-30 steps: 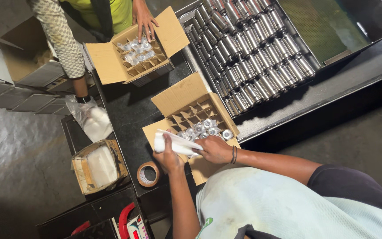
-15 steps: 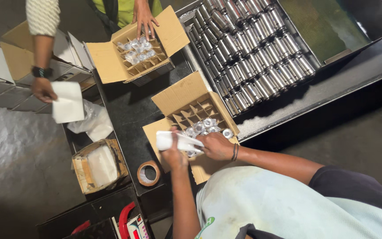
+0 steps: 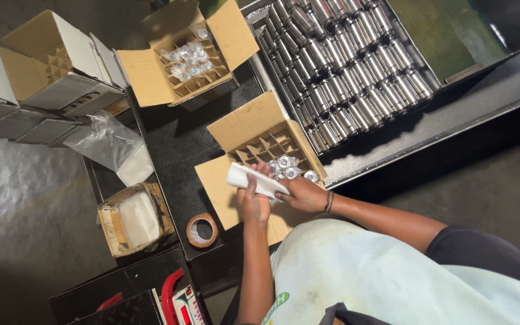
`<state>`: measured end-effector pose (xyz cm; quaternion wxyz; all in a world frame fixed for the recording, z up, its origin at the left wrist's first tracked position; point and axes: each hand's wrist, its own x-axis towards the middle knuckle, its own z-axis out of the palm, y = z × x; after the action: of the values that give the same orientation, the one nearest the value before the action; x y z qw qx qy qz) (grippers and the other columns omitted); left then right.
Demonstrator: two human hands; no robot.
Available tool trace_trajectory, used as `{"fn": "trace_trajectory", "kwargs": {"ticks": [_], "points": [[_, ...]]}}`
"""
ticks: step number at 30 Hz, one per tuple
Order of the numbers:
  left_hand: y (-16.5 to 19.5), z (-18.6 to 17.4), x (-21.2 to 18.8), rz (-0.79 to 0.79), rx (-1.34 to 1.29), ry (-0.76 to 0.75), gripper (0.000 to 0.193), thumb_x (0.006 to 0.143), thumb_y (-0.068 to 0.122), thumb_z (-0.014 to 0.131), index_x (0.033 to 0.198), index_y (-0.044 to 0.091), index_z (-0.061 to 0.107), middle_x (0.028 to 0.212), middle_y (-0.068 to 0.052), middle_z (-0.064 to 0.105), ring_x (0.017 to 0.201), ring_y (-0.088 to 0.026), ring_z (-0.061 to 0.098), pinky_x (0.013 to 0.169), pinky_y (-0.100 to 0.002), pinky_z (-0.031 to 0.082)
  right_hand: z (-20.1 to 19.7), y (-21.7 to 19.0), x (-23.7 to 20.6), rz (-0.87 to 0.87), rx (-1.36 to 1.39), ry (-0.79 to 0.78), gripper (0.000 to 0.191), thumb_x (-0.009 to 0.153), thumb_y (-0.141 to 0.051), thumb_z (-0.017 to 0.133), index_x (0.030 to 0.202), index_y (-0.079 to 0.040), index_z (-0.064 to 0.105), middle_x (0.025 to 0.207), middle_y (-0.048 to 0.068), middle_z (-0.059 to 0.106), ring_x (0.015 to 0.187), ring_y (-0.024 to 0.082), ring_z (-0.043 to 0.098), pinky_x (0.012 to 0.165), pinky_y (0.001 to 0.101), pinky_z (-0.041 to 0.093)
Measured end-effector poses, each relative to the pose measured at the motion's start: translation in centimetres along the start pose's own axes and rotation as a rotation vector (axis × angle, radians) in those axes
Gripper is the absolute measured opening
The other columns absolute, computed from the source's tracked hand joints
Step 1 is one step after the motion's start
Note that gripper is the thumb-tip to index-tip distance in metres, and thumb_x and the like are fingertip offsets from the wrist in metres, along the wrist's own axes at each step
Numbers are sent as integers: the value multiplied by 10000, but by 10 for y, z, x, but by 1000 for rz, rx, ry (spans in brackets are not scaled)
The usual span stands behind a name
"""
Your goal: The person places individually wrapped metal parts into a cardboard box with dividers, then seals the box with tape and stacks it. The person then opens another box and continues placing wrapped parts into it.
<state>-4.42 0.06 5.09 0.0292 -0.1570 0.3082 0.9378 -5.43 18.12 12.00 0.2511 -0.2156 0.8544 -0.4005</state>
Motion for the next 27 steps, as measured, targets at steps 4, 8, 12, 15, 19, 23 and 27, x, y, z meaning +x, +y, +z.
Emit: {"fn": "trace_trajectory", "kwargs": {"ticks": [4, 8, 12, 15, 19, 23, 27], "points": [[-17, 4, 4, -1, 50, 202, 573, 947, 119, 612, 1444, 18, 346, 1327, -250, 583, 1265, -379, 588, 1105, -525, 491, -2, -4, -2, -114, -80, 245, 363, 909, -262, 677, 1115, 30, 614, 905, 219, 677, 702, 332, 681, 626, 457, 557], [-14, 6, -10, -126, -19, -3, 520, 1011, 74, 583, 1478, -43, 385, 1416, -237, 581, 1324, -360, 575, 1145, -483, 482, -7, 10, 5, -230, -140, 462, 266, 982, -257, 605, 995, 0, 671, 841, 166, 676, 649, 264, 665, 598, 405, 552], [-9, -4, -17, -223, 32, -116, 503, 989, 99, 567, 1449, -19, 404, 1344, -202, 622, 1234, -342, 621, 1055, -498, 517, -22, 38, 16, -148, 164, 539, 344, 1027, -326, 608, 937, -9, 709, 725, 83, 664, 591, 196, 635, 562, 342, 498], [-7, -25, -9, -210, 152, -95, 426, 985, 105, 566, 1373, -23, 444, 1152, -183, 653, 1086, -320, 676, 981, -499, 557, -35, 55, 18, 71, 393, 391, 384, 1020, -373, 548, 881, -50, 703, 621, -14, 603, 503, 148, 564, 473, 298, 476], [-9, -48, 7, -161, -244, -289, 230, 1179, 88, 620, 1273, -92, 511, 1007, -134, 619, 827, -215, 626, 767, -386, 550, -47, 64, 10, 52, 510, 280, 358, 1041, -337, 589, 899, -23, 683, 661, -19, 569, 588, 95, 472, 531, 291, 418], [-6, -38, 19, -54, 494, -80, 309, 1040, 178, 767, 1131, -73, 612, 856, -45, 594, 641, -119, 534, 520, -278, 454, -54, 60, 2, 16, 524, 91, 339, 1025, -336, 607, 912, -29, 694, 753, -23, 619, 682, 74, 508, 613, 285, 461], [-6, 7, 13, 146, 1284, 48, 259, 917, 210, 817, 1027, -10, 738, 798, -50, 711, 657, -153, 679, 591, -294, 533, -51, 47, -2, -36, -558, 267, 283, 879, -373, 758, 973, -107, 734, 858, 64, 641, 703, 137, 564, 660, 382, 458]]}}
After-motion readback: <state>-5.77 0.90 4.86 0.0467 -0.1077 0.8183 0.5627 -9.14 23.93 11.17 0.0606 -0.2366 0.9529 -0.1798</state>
